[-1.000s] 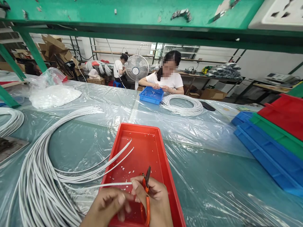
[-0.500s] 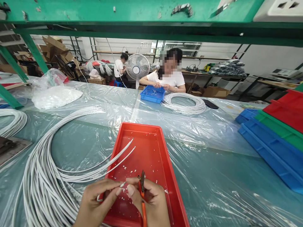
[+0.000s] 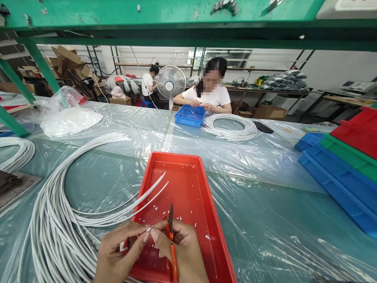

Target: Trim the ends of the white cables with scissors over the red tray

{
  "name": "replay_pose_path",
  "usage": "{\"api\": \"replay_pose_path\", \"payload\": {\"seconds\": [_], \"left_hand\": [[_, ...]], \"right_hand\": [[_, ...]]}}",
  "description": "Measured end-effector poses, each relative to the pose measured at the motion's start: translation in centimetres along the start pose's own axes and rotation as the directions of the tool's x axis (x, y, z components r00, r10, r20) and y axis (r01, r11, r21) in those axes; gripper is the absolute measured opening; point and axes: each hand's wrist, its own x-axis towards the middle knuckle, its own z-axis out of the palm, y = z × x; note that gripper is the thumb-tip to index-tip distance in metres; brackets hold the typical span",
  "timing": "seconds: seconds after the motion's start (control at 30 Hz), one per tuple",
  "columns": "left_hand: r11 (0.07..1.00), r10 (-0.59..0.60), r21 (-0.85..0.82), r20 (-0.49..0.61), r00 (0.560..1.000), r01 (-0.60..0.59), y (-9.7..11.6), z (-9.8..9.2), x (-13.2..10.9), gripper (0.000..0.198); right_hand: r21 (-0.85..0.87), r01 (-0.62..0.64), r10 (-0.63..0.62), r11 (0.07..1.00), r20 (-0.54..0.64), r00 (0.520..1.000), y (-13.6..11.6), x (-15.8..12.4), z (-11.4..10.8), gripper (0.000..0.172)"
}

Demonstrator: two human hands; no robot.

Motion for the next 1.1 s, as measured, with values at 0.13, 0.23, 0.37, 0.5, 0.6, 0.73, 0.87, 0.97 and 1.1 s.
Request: {"api": "replay_pose_path", "payload": {"seconds": [0.13, 0.23, 0.37, 0.5, 0.6, 0.73, 0.87, 0.97, 1.1], "left_hand": [[0.990, 0.137, 0.035, 0.031, 0.990, -0.138, -0.22, -0.23, 0.04, 0.015], [0.980, 0.188, 0.055, 0.044, 0.981, -0.190, -0.20, -0.29, 0.16, 0.016], [0.955, 0.271, 0.104, 0.066, 0.960, -0.277, -0.21, -0.25, 0.25, 0.016], [0.942, 0.300, 0.131, 0.091, 0.950, -0.310, -0.23, -0.13, 0.29, 0.018], [0.960, 0.242, 0.119, 0.117, 0.963, -0.255, -0.18, -0.02, 0.28, 0.017], [0.987, 0.131, 0.077, 0.124, 0.984, -0.142, -0.12, 0.04, 0.31, 0.012], [0.999, -0.052, 0.007, 0.163, 0.985, 0.051, -0.01, -0.01, 0.44, 0.010], [0.983, -0.169, -0.038, 0.180, 0.969, 0.178, 0.14, -0.05, 0.48, 0.013], [0.948, -0.288, -0.088, 0.167, 0.943, 0.305, 0.12, -0.15, 0.48, 0.015]], "right_hand": [[-0.005, -0.023, 0.023, 1.000, -0.020, 1.000, -0.38, 0.02, 0.29, 0.018], [-0.034, -0.039, 0.038, 0.999, -0.028, 0.999, -0.71, 0.12, 0.37, 0.018], [-0.138, -0.003, 0.001, 0.990, -0.017, 1.000, -0.80, 0.30, 0.12, 0.013], [-0.160, 0.020, -0.023, 0.987, -0.015, 1.000, -0.87, 0.41, 0.24, 0.011], [-0.141, 0.030, -0.039, 0.990, -0.060, 0.997, -0.97, 0.40, 0.59, 0.011], [-0.170, 0.042, -0.051, 0.984, -0.046, 0.998, -0.79, 0.45, 0.67, 0.010], [-0.132, 0.023, -0.026, 0.991, -0.019, 0.999, -0.40, 0.55, 0.42, 0.012], [-0.104, 0.025, -0.025, 0.994, 0.001, 1.000, -0.16, 0.55, 0.29, 0.012], [-0.147, 0.037, -0.039, 0.989, -0.009, 0.999, 0.00, 0.62, -0.07, 0.014]]}}
